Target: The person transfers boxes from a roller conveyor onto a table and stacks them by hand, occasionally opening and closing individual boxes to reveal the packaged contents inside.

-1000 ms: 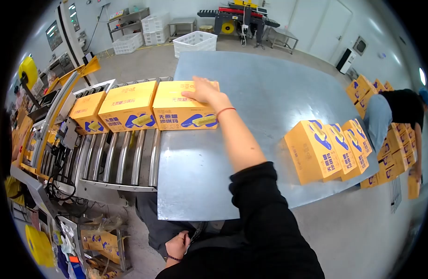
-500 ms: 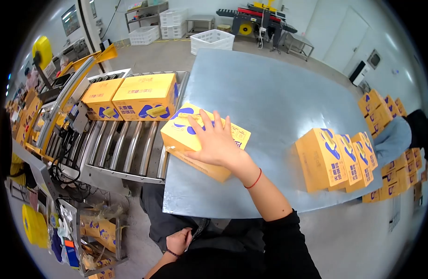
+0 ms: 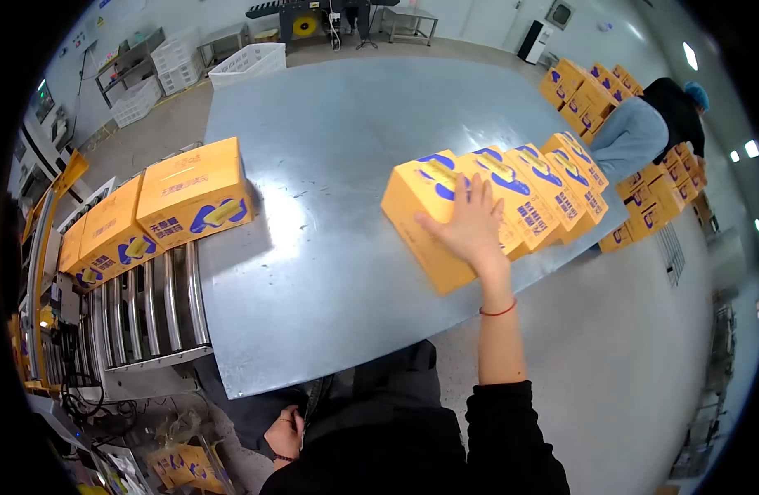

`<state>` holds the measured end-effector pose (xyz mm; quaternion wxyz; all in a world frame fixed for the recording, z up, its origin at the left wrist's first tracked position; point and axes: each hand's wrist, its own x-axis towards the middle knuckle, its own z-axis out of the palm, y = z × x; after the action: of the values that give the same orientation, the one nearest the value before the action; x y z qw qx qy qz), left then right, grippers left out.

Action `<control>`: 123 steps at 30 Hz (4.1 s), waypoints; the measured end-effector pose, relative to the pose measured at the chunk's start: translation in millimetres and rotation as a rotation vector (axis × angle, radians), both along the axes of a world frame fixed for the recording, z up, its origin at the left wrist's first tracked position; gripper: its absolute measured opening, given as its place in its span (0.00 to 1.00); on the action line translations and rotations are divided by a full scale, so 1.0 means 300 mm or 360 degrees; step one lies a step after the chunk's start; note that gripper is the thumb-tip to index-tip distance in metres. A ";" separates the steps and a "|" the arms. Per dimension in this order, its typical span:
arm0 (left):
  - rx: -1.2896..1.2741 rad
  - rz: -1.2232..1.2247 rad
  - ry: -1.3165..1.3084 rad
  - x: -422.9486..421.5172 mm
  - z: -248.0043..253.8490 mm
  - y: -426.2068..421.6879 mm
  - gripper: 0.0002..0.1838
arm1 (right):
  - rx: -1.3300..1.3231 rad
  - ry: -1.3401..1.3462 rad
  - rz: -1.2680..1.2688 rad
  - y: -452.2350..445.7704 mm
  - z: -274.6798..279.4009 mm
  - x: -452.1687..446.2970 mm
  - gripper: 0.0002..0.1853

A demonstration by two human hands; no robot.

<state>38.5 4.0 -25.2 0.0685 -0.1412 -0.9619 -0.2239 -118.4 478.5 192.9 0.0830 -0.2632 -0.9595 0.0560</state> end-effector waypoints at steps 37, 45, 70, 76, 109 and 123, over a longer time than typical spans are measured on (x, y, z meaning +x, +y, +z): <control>0.0281 -0.0037 0.0051 -0.004 0.008 -0.033 0.07 | 0.0089 0.0283 0.1764 -0.844 0.030 -0.459 0.52; 0.0159 0.0071 0.0135 0.005 0.003 -0.009 0.07 | 0.0178 0.0068 0.1010 -0.720 0.035 -0.278 0.59; 0.0254 -0.0013 -0.0017 -0.011 0.032 -0.021 0.08 | 0.0022 0.0572 0.1173 -0.319 0.010 -0.597 0.34; 0.0275 0.0042 0.0031 0.002 0.010 -0.019 0.08 | -0.0231 0.0256 0.1275 -0.738 0.075 -1.007 0.39; 0.0255 -0.0015 -0.0057 -0.004 0.026 -0.010 0.07 | 0.0175 -0.0192 -0.0288 -0.022 -0.010 -0.010 0.55; 0.0277 -0.0041 -0.0070 -0.013 0.033 -0.023 0.09 | 0.0420 -0.0189 -0.0065 0.263 0.037 -0.376 0.45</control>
<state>34.6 -2.7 -15.4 0.0564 -0.1422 -0.9382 -0.3106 -231.2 557.3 203.9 0.0609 -0.2723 -0.9562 -0.0879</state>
